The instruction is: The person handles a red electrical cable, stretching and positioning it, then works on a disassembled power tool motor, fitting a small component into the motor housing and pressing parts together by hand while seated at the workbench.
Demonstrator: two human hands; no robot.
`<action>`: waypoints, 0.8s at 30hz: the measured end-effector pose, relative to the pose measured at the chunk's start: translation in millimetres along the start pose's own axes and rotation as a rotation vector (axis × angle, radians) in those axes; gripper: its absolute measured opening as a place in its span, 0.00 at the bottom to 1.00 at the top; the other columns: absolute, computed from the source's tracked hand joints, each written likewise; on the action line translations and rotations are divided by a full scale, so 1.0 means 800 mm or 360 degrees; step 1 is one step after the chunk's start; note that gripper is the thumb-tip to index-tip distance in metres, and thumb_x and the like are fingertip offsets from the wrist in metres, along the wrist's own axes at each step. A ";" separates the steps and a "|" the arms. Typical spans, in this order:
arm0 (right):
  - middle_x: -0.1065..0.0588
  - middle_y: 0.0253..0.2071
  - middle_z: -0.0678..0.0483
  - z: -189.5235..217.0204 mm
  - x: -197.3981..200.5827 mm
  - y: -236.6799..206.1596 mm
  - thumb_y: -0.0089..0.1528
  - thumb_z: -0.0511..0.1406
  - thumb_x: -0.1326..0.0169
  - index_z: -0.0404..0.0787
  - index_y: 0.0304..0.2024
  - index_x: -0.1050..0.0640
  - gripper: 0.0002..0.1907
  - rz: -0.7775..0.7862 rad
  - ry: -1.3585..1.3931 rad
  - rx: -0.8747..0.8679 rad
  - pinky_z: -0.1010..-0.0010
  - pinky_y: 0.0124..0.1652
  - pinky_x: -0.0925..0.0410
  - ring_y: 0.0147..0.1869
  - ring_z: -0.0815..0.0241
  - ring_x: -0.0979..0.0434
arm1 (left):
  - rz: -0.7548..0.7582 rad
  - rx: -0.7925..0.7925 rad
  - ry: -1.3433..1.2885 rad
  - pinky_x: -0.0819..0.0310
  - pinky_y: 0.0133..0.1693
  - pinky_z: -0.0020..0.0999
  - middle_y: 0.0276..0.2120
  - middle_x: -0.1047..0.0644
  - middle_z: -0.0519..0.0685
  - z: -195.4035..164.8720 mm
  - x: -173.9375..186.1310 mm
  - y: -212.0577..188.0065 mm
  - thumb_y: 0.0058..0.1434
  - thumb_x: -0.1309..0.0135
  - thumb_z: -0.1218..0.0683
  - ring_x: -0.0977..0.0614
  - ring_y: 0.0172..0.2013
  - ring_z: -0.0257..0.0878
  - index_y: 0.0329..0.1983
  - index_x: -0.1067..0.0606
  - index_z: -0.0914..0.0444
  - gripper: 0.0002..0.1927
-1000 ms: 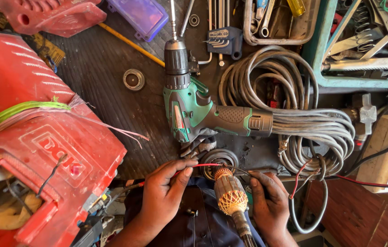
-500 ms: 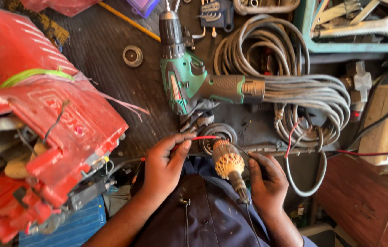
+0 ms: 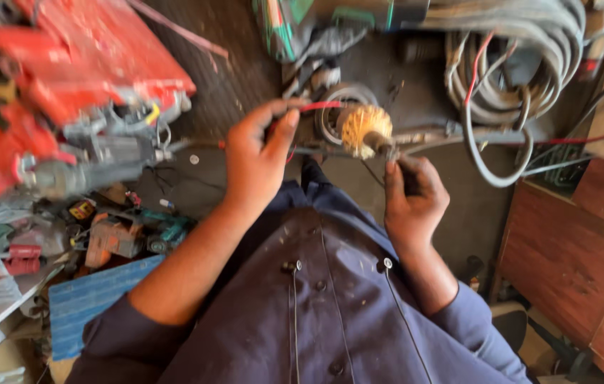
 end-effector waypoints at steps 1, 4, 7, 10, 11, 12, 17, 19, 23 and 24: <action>0.28 0.37 0.59 -0.002 -0.002 -0.004 0.71 0.26 0.43 0.31 0.49 0.21 0.05 -0.0009 0.0047 -0.0015 0.81 0.40 0.33 0.40 0.73 0.29 | 0.0002 -0.0086 0.0015 0.40 0.31 0.22 0.27 0.32 0.34 0.003 0.001 -0.001 0.74 0.47 0.55 0.35 0.29 0.22 0.52 0.19 0.64 0.10; 0.30 0.36 0.60 -0.006 -0.006 -0.013 0.71 0.27 0.44 0.32 0.50 0.20 0.06 -0.0027 0.0136 -0.0001 0.82 0.39 0.34 0.39 0.74 0.29 | 0.0011 -0.0215 -0.0021 0.42 0.32 0.22 0.28 0.32 0.34 0.013 -0.001 -0.004 0.75 0.46 0.56 0.35 0.31 0.23 0.53 0.20 0.65 0.10; 0.29 0.36 0.61 -0.006 -0.008 -0.021 0.72 0.27 0.43 0.32 0.51 0.20 0.06 -0.0030 0.0159 0.0044 0.83 0.39 0.34 0.39 0.75 0.29 | 0.0006 -0.0256 -0.0130 0.43 0.31 0.23 0.29 0.30 0.34 0.022 -0.003 -0.010 0.75 0.46 0.56 0.36 0.30 0.23 0.52 0.20 0.66 0.10; 0.29 0.35 0.62 -0.006 -0.013 -0.025 0.72 0.28 0.43 0.31 0.51 0.20 0.06 -0.0045 0.0197 0.0064 0.83 0.38 0.34 0.38 0.75 0.31 | -0.0012 -0.0307 -0.0159 0.44 0.31 0.23 0.28 0.31 0.34 0.027 -0.004 -0.013 0.75 0.46 0.56 0.36 0.30 0.23 0.52 0.20 0.66 0.10; 0.29 0.35 0.62 -0.005 -0.014 -0.028 0.72 0.28 0.43 0.31 0.51 0.20 0.06 -0.0049 0.0188 0.0078 0.83 0.38 0.35 0.37 0.75 0.31 | -0.0020 -0.0316 -0.0153 0.44 0.31 0.23 0.28 0.32 0.34 0.028 -0.004 -0.015 0.75 0.46 0.56 0.37 0.29 0.23 0.52 0.20 0.66 0.10; 0.29 0.34 0.62 -0.004 -0.014 -0.030 0.72 0.28 0.43 0.31 0.50 0.20 0.06 -0.0049 0.0178 0.0092 0.83 0.38 0.35 0.37 0.76 0.31 | -0.0026 -0.0316 -0.0165 0.44 0.30 0.22 0.27 0.32 0.34 0.029 -0.004 -0.016 0.75 0.46 0.56 0.37 0.29 0.23 0.52 0.20 0.66 0.10; 0.29 0.35 0.62 0.001 -0.013 -0.040 0.72 0.28 0.43 0.31 0.50 0.20 0.06 -0.0038 0.0221 0.0107 0.83 0.37 0.35 0.37 0.76 0.31 | -0.0038 -0.0351 -0.0241 0.41 0.32 0.22 0.29 0.29 0.35 0.033 -0.002 -0.022 0.75 0.46 0.57 0.35 0.30 0.23 0.52 0.20 0.67 0.10; 0.28 0.35 0.61 0.003 -0.012 -0.042 0.71 0.28 0.43 0.31 0.50 0.20 0.06 -0.0040 0.0211 0.0124 0.83 0.37 0.35 0.37 0.76 0.31 | -0.0067 -0.0423 -0.0192 0.39 0.33 0.22 0.30 0.28 0.35 0.034 -0.002 -0.023 0.75 0.46 0.57 0.34 0.31 0.23 0.52 0.20 0.67 0.09; 0.27 0.35 0.61 0.007 -0.011 -0.046 0.71 0.29 0.43 0.31 0.50 0.20 0.06 -0.0028 0.0186 0.0128 0.83 0.37 0.35 0.37 0.76 0.30 | -0.0080 -0.0450 -0.0190 0.39 0.33 0.23 0.29 0.29 0.35 0.034 -0.003 -0.020 0.75 0.45 0.57 0.34 0.31 0.23 0.51 0.20 0.67 0.09; 0.27 0.35 0.61 0.008 -0.011 -0.047 0.71 0.29 0.43 0.31 0.50 0.20 0.06 -0.0021 0.0177 0.0132 0.83 0.37 0.35 0.37 0.76 0.30 | -0.0087 -0.0445 -0.0184 0.39 0.32 0.23 0.29 0.28 0.35 0.033 -0.003 -0.021 0.74 0.45 0.57 0.34 0.30 0.23 0.51 0.20 0.67 0.09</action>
Point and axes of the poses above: each hand's wrist, its own y-axis towards the middle knuckle, its own x-axis out of the back of the hand, z = x × y, the point moved 1 cm from there along y, towards the middle knuckle
